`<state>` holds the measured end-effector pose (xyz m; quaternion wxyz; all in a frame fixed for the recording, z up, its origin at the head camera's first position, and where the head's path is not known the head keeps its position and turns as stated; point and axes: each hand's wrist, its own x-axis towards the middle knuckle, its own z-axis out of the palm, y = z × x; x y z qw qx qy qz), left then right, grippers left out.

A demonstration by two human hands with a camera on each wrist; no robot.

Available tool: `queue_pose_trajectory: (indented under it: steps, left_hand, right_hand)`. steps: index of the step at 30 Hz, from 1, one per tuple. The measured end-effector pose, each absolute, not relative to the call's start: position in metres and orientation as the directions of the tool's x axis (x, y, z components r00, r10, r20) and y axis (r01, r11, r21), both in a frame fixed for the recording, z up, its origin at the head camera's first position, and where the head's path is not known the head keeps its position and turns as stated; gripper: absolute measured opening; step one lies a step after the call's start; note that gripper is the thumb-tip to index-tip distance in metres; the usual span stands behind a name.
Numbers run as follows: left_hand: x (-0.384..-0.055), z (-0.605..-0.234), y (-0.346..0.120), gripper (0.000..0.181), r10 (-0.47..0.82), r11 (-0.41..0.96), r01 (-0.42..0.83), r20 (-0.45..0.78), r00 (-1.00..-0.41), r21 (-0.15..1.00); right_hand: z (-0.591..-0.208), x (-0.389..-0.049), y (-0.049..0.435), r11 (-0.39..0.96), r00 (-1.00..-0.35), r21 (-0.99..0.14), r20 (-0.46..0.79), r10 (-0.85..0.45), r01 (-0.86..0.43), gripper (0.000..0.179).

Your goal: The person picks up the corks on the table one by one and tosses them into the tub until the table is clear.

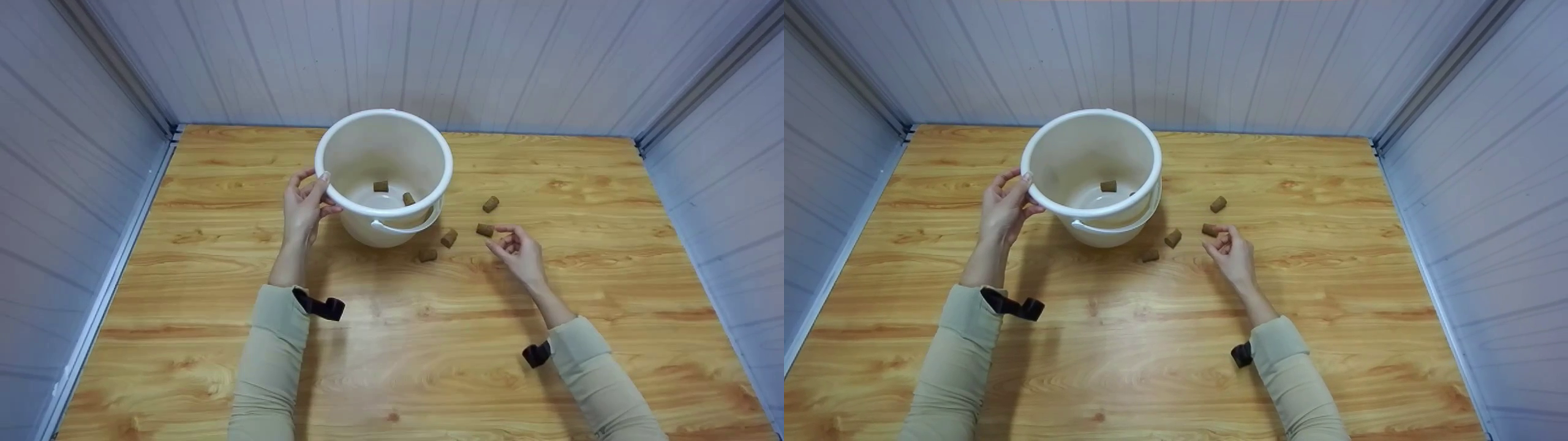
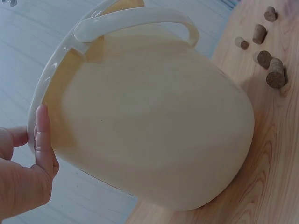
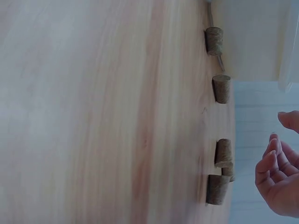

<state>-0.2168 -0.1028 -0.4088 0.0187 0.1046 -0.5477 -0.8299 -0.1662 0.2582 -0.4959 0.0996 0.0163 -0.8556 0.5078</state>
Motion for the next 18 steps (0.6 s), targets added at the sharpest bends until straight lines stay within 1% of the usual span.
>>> queue_pose_trajectory:
  steps: [9,15,18]
  left_hand:
    - [-0.217,-0.408,-0.103,0.035,-0.145,-0.400,-0.107,-0.178,-0.973,0.910]
    - [-0.218,-0.408,-0.103,0.035,-0.143,-0.403,-0.111,-0.182,-0.973,0.909]
    - [-0.218,-0.409,-0.103,0.034,-0.143,-0.404,-0.103,-0.174,-0.974,0.909]
  right_hand:
    - [-0.506,-0.167,0.269,0.488,-0.983,-0.867,0.161,0.091,-0.097,0.032]
    - [-0.512,-0.167,0.276,0.519,-0.982,-0.850,0.160,0.099,-0.086,0.031]
    - [-0.516,-0.167,0.280,0.533,-0.984,-0.844,0.137,0.115,-0.055,0.031]
